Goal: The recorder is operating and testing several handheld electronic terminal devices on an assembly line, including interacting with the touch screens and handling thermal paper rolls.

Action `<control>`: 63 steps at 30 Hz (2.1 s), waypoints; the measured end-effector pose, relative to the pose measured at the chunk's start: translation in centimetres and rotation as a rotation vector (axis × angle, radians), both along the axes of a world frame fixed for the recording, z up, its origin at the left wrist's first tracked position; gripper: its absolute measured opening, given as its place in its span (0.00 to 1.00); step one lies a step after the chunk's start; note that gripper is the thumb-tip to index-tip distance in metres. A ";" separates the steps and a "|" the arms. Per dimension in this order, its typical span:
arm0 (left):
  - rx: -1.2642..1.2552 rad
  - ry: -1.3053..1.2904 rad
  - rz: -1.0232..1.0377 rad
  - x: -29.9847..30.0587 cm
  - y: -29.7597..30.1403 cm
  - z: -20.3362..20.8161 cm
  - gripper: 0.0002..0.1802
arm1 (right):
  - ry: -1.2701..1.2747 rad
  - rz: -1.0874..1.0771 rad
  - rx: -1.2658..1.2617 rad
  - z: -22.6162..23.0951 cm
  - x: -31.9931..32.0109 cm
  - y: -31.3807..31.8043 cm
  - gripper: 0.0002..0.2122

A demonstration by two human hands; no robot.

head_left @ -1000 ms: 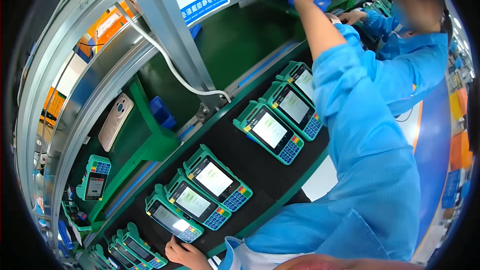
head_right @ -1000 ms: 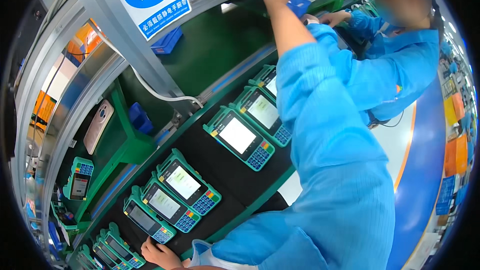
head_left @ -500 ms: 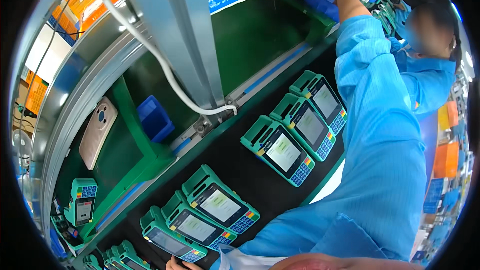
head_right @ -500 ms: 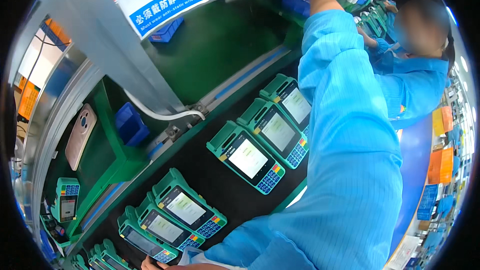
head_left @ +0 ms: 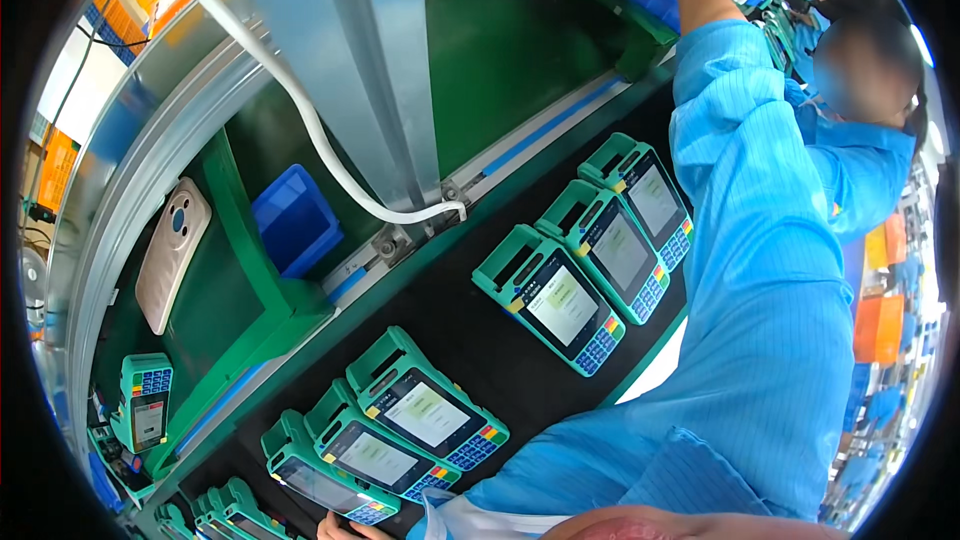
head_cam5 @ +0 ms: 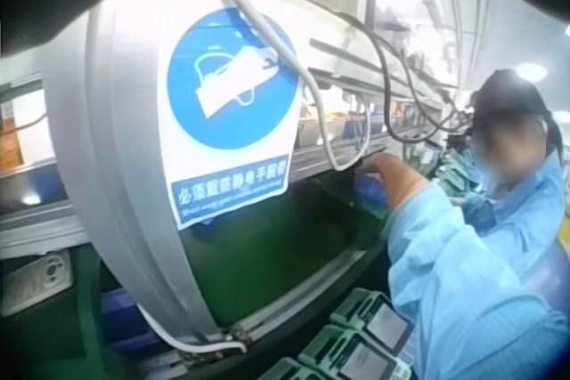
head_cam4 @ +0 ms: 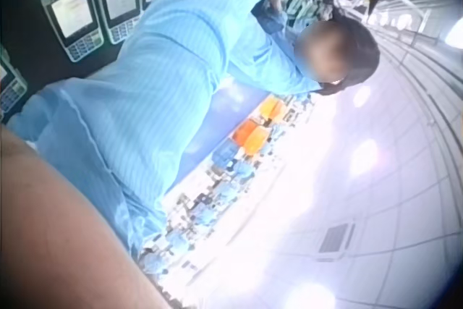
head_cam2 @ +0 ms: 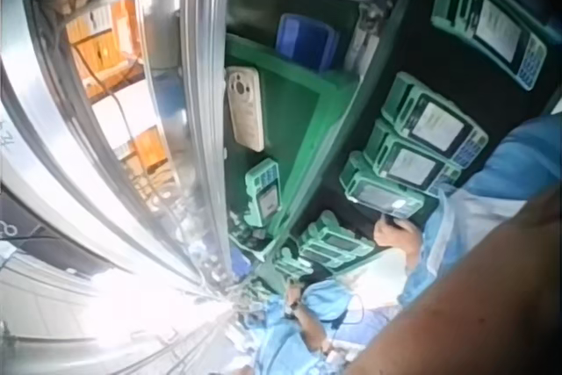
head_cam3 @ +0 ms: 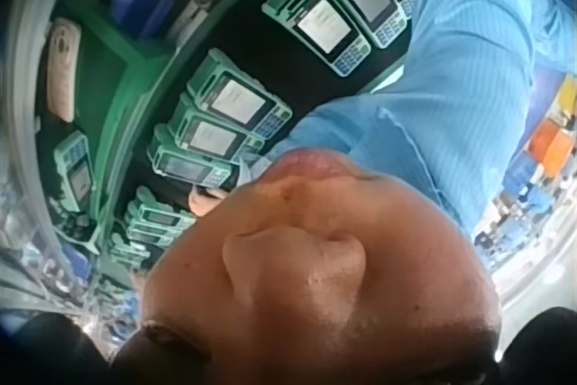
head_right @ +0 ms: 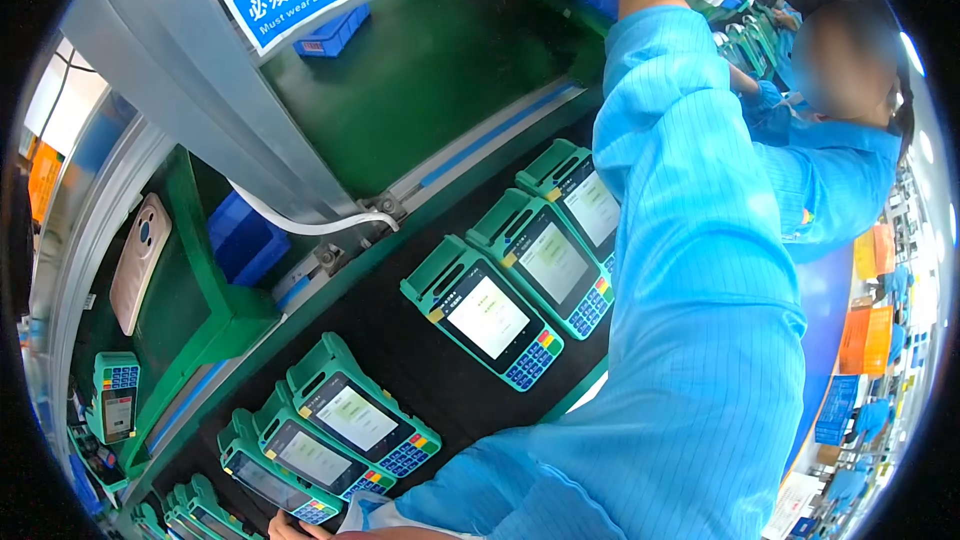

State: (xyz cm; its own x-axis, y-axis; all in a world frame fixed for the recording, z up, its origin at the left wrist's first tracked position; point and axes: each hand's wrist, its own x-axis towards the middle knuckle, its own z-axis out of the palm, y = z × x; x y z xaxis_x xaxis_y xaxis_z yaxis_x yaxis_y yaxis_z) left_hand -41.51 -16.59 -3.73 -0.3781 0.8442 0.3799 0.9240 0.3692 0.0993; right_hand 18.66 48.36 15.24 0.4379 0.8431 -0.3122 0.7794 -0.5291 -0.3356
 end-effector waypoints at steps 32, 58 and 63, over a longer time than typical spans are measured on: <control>-0.001 -0.013 0.031 0.4 -0.6 0.1 0.18 | -0.387 0.042 0.063 -1.0 2.2 -1.0 0.21; 0.480 -0.281 -0.217 0.0 -2.9 3.6 0.19 | 1.829 0.102 0.526 -7.9 -29.5 -38.4 0.17; 0.504 -0.466 -0.510 3.7 -0.8 9.1 0.14 | 1.698 0.441 0.542 -10.5 -38.2 -49.6 0.25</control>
State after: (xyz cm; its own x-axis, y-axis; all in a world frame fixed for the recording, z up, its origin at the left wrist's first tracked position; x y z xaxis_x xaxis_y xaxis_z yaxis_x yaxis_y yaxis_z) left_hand -37.80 -17.41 5.42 -0.2091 0.7256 0.6556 0.7890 -0.2708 0.5514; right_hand -19.55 -1.27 4.72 -0.2778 0.9428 0.1842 -0.5082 0.0185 -0.8610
